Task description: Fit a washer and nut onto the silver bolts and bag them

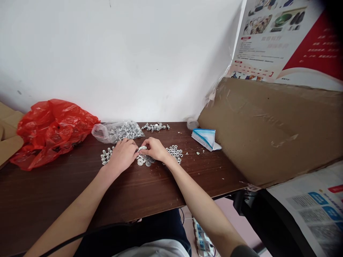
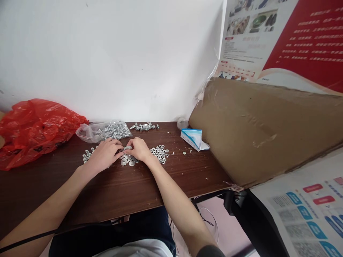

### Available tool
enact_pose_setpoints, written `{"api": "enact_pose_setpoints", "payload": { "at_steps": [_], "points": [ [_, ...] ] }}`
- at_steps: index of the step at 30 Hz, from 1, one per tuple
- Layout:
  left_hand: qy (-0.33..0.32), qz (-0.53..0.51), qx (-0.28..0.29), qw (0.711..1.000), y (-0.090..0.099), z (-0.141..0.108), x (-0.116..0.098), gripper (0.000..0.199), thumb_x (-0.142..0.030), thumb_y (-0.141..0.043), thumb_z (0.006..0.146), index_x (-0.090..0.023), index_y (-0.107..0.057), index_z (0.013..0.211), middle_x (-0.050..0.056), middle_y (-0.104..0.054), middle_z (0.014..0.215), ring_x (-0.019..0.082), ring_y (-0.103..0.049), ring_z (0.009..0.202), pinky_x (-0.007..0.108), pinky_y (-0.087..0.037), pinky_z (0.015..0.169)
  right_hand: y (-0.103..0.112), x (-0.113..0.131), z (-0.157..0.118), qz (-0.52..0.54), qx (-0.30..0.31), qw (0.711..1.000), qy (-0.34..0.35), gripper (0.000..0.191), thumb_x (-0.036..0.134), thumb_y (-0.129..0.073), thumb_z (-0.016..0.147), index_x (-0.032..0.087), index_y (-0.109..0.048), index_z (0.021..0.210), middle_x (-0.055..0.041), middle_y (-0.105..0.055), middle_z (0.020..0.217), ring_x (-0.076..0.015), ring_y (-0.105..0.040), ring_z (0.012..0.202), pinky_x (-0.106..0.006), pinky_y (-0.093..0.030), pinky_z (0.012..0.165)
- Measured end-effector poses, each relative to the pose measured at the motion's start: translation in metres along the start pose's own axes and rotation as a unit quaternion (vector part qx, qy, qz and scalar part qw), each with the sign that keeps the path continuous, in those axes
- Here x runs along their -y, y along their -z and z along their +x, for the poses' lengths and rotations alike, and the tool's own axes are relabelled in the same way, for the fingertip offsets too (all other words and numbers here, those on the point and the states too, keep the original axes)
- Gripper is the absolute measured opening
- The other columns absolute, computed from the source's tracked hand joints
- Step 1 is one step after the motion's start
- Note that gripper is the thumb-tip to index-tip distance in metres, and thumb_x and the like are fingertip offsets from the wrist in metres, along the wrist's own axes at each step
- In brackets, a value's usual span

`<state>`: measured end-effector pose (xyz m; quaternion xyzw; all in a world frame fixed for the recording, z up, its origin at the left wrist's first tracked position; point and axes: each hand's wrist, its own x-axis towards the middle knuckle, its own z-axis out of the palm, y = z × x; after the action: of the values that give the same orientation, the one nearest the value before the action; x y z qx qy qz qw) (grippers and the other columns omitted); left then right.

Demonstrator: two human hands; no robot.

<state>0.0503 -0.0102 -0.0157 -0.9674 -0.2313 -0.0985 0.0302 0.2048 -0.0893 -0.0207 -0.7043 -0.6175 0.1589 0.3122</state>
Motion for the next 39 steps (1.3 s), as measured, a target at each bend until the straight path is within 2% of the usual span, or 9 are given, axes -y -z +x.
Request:
{"api": "enact_pose_setpoints", "payload": {
  "at_steps": [3,7,12,15,18,24,27,32,39],
  "points": [
    [0.004,-0.001,0.007,1.000,0.004,0.000,-0.003,0.026,-0.030,-0.049,0.090,-0.017,-0.071,0.092,0.010,-0.066,0.104,0.029,-0.053,0.102,0.042,-0.042,0.087,0.001,0.001,-0.002,-0.001,-0.009,1.000,0.016,0.012,0.022,-0.076,0.075,0.015,-0.066,0.078,-0.0029,-0.060,0.082,-0.0133,-0.052,0.073,-0.023,-0.037,0.067],
    [0.004,0.006,0.013,1.000,0.008,-0.001,-0.006,0.023,-0.030,-0.051,0.090,-0.017,-0.071,0.092,0.010,-0.065,0.104,0.029,-0.053,0.103,0.043,-0.040,0.089,0.003,0.000,-0.004,0.056,0.018,0.998,0.023,0.009,0.018,-0.072,0.077,0.016,-0.064,0.079,0.0011,-0.062,0.072,-0.0114,-0.052,0.065,-0.023,-0.036,0.062],
    [-0.007,-0.007,-0.029,1.000,0.015,0.000,-0.009,0.023,-0.028,-0.058,0.088,-0.014,-0.066,0.104,0.010,-0.064,0.105,0.030,-0.051,0.104,0.043,-0.041,0.087,0.003,-0.003,-0.002,0.185,-0.018,0.983,-0.002,0.012,0.020,-0.074,0.072,0.016,-0.064,0.076,0.0009,-0.065,0.072,-0.0116,-0.056,0.066,-0.024,-0.041,0.063],
    [-0.013,-0.031,-0.065,0.997,0.018,0.001,-0.012,0.033,-0.031,-0.063,0.086,-0.015,-0.061,0.114,0.009,-0.065,0.102,0.029,-0.053,0.101,0.041,-0.042,0.085,0.002,-0.003,0.000,0.339,-0.037,0.940,-0.022,0.019,0.025,-0.077,0.067,0.016,-0.063,0.076,-0.0004,-0.066,0.072,-0.0121,-0.058,0.066,-0.025,-0.045,0.063],
    [-0.011,-0.067,-0.097,0.993,0.020,0.001,-0.015,0.033,-0.032,-0.066,0.084,-0.017,-0.061,0.113,0.006,-0.066,0.095,0.025,-0.057,0.092,0.037,-0.043,0.082,-0.001,-0.001,0.001,0.460,-0.037,0.886,-0.042,0.030,0.033,-0.084,0.059,0.015,-0.064,0.073,-0.0020,-0.067,0.070,-0.0122,-0.058,0.064,-0.026,-0.046,0.059],
    [0.018,-0.122,-0.121,0.985,0.020,0.000,-0.017,0.030,-0.031,-0.071,0.081,-0.017,-0.065,0.106,0.005,-0.065,0.087,0.022,-0.058,0.081,0.030,-0.042,0.070,-0.007,0.004,0.002,0.562,-0.029,0.823,-0.077,0.039,0.037,-0.089,0.049,0.014,-0.066,0.071,-0.0010,-0.067,0.065,-0.0095,-0.055,0.056,-0.026,-0.045,0.058],
    [0.008,-0.147,-0.129,0.981,0.019,0.000,-0.015,0.030,-0.028,-0.071,0.081,-0.017,-0.066,0.108,0.003,-0.063,0.082,0.019,-0.057,0.075,0.028,-0.041,0.065,-0.005,0.004,0.001,0.564,-0.023,0.821,-0.081,0.039,0.037,-0.089,0.049,0.014,-0.066,0.071,-0.0016,-0.067,0.067,-0.0100,-0.056,0.058,-0.027,-0.045,0.059],
    [-0.004,-0.193,-0.168,0.967,0.014,0.001,-0.010,0.014,-0.022,-0.073,0.079,-0.019,-0.070,0.092,0.000,-0.060,0.072,0.014,-0.053,0.063,0.026,-0.039,0.061,-0.001,0.004,-0.001,0.519,-0.010,0.851,-0.080,0.037,0.037,-0.089,0.053,0.015,-0.067,0.072,0.0007,-0.063,0.063,-0.0081,-0.050,0.056,-0.024,-0.038,0.052],
    [-0.021,-0.220,-0.208,0.953,0.011,0.002,-0.008,0.007,-0.024,-0.067,0.083,-0.018,-0.070,0.086,0.000,-0.063,0.073,0.013,-0.053,0.062,0.025,-0.039,0.060,-0.003,0.005,0.000,0.546,-0.040,0.832,-0.086,0.047,0.035,-0.092,0.044,0.016,-0.058,0.071,0.0039,-0.060,0.058,-0.0070,-0.048,0.050,-0.023,-0.037,0.049]
  ]
}}
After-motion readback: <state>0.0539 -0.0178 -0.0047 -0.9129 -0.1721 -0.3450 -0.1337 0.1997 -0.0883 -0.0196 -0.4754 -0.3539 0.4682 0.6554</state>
